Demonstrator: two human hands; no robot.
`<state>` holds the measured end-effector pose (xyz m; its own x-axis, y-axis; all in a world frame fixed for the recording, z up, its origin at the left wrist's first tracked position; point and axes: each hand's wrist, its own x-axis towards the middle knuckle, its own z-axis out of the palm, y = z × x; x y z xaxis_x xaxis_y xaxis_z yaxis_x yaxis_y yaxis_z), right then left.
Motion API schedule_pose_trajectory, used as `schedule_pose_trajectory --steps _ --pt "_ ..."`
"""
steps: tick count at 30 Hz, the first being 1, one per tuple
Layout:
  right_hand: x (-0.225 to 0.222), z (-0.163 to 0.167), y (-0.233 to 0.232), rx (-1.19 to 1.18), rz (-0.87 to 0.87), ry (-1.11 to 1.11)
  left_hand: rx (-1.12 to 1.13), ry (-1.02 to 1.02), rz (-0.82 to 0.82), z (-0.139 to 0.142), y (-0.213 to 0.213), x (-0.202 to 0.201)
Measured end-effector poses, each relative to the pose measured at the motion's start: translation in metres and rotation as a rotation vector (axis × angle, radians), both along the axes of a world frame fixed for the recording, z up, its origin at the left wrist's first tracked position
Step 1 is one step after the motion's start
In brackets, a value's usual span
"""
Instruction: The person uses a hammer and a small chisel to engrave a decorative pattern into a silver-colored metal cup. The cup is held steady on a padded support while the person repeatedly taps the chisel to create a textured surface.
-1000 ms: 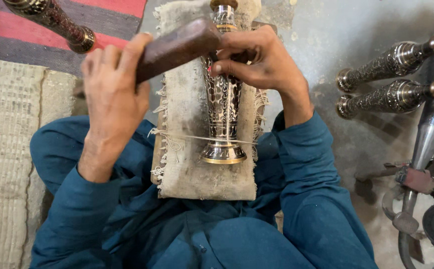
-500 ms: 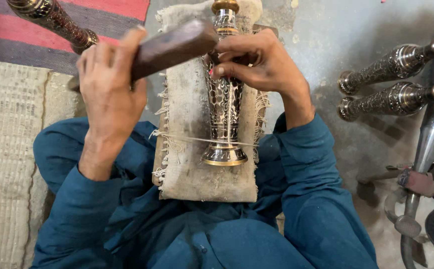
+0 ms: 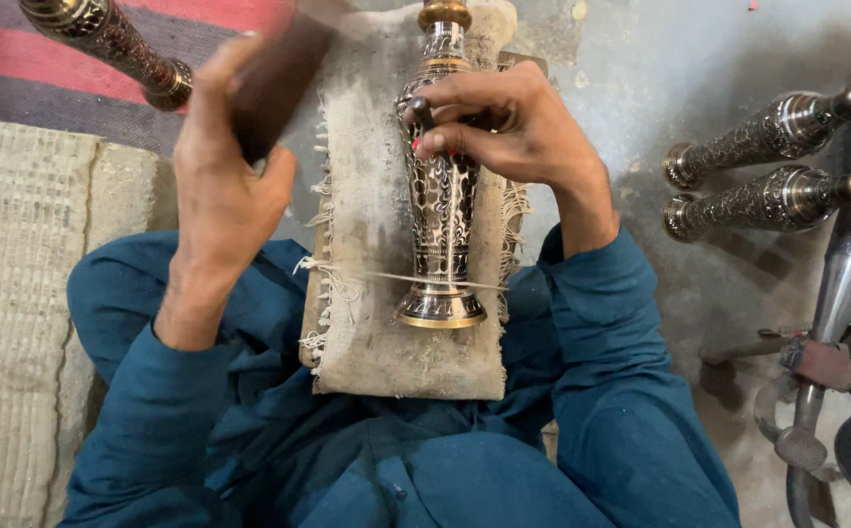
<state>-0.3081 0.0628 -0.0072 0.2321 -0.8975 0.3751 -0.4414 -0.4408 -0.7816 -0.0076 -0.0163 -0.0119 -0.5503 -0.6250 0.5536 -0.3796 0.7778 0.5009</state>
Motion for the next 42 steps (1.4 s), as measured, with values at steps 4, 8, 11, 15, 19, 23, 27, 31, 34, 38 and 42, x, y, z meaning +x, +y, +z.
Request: schedule_pose_trajectory --steps 4,8,11,15,19,23,27,31,34,38,42 --pt "-0.003 -0.003 -0.002 -0.025 0.025 0.023 -0.124 -0.164 0.084 -0.001 -0.001 0.001" --pt "-0.003 -0.007 -0.002 0.009 0.057 -0.039 -0.139 -0.145 0.049 0.0 -0.001 0.003" --pt "-0.003 -0.007 -0.003 -0.032 0.084 -0.091 -0.092 -0.089 0.038 0.0 -0.002 0.004" --pt "-0.002 -0.006 0.001 0.037 0.024 -0.045 -0.095 -0.122 0.041 -0.003 -0.004 0.003" --pt "0.007 -0.006 0.003 0.037 -0.054 -0.095 -0.092 -0.147 0.077 -0.006 -0.003 0.005" --pt "0.017 -0.006 0.007 0.063 -0.09 -0.228 0.379 0.149 -0.023 -0.011 0.001 0.002" --pt "0.021 0.003 0.01 0.088 -0.137 -0.154 0.679 0.273 0.018 -0.014 0.002 0.0" --pt "0.021 0.014 0.007 0.048 -0.127 -0.004 -0.015 -0.207 0.089 -0.011 -0.001 0.011" --pt "0.021 0.019 0.003 0.019 -0.131 0.113 0.021 -0.015 0.016 -0.01 0.002 0.015" --pt "0.017 0.02 -0.003 -0.009 -0.071 0.176 -0.043 -0.189 0.15 -0.014 0.006 0.015" --pt "0.014 0.019 -0.006 -0.01 -0.032 0.154 0.571 0.156 0.137 -0.02 0.002 0.011"
